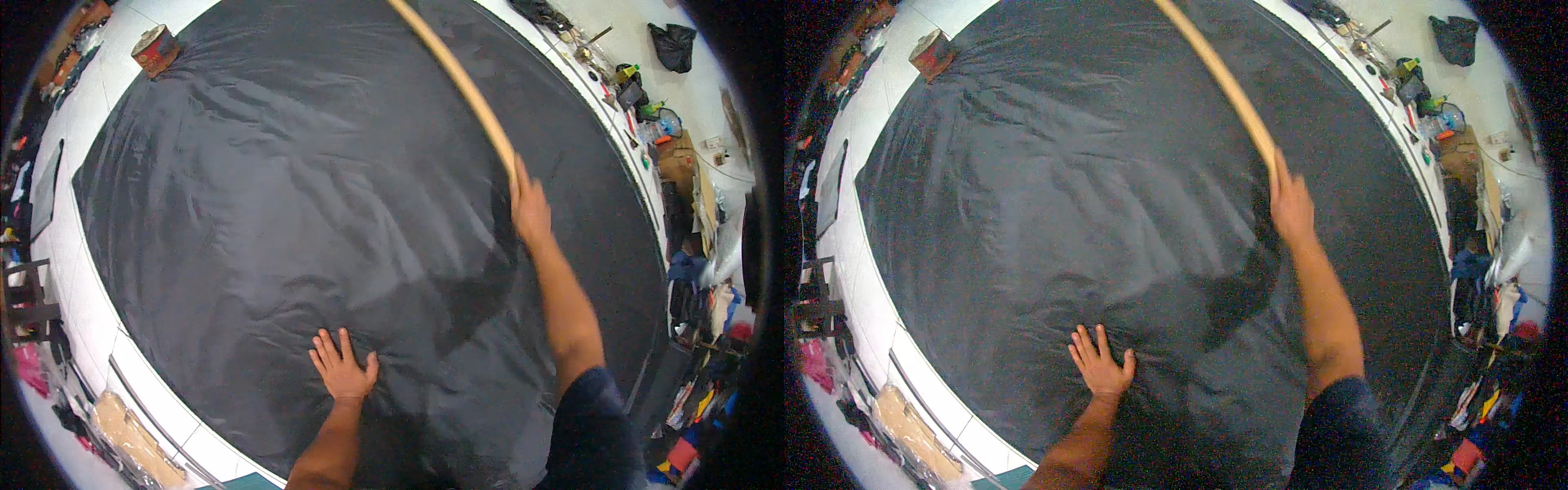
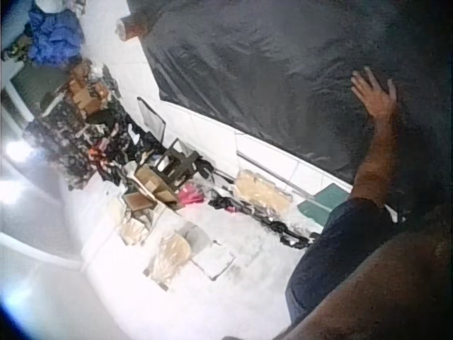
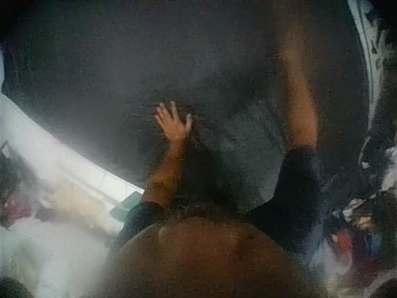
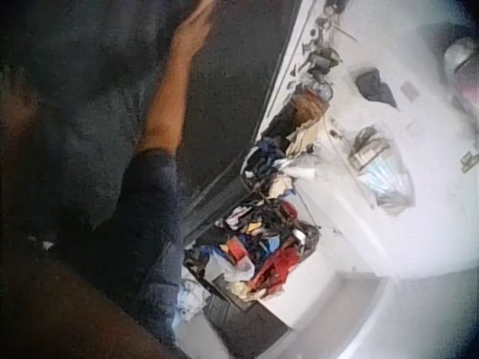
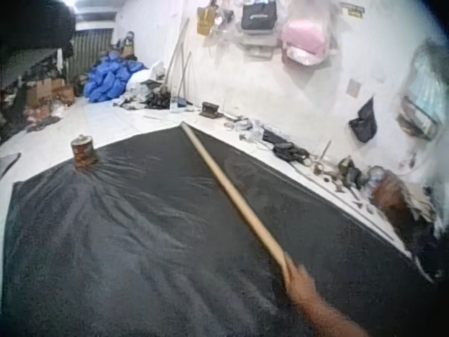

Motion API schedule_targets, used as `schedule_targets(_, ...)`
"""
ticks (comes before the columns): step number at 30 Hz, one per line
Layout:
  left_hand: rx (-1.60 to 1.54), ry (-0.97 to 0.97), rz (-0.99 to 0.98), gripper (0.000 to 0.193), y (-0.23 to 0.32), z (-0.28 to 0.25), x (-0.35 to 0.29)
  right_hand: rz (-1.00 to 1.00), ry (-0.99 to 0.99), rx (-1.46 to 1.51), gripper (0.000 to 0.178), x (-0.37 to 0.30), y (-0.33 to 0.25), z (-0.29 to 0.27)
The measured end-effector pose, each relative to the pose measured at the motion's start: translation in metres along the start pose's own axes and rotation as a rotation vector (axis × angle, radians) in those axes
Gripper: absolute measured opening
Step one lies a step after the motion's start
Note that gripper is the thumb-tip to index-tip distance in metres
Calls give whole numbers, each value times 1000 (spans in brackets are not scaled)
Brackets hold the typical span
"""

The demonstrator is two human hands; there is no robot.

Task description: The person measures a large black fabric sheet on the floor using a wooden stick, then cuts the fabric with shears. After cutting, the person folds the fabric and applies tape to the edge.

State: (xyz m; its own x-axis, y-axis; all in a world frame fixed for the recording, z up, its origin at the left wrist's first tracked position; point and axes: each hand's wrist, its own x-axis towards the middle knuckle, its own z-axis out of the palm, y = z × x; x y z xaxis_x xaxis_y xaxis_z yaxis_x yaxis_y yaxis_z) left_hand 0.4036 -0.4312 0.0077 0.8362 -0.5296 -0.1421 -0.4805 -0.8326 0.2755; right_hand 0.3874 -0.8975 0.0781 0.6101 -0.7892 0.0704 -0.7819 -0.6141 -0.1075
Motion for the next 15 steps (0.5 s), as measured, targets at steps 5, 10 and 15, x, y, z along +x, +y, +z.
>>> schedule_targets(5, -18, 14, 10, 83, 1, -10, 1, 123, -171, 39, 49, -280, 100, -1)
schedule_targets(10, 2, 34, 21, 81, 3, -7, 0, 241, -154, -93, 55, -400, 202, -3)
schedule_targets(15, 16, 107, 61, 78, 5, 1, -3, 434, -117, -81, 50, -319, 238, -15)
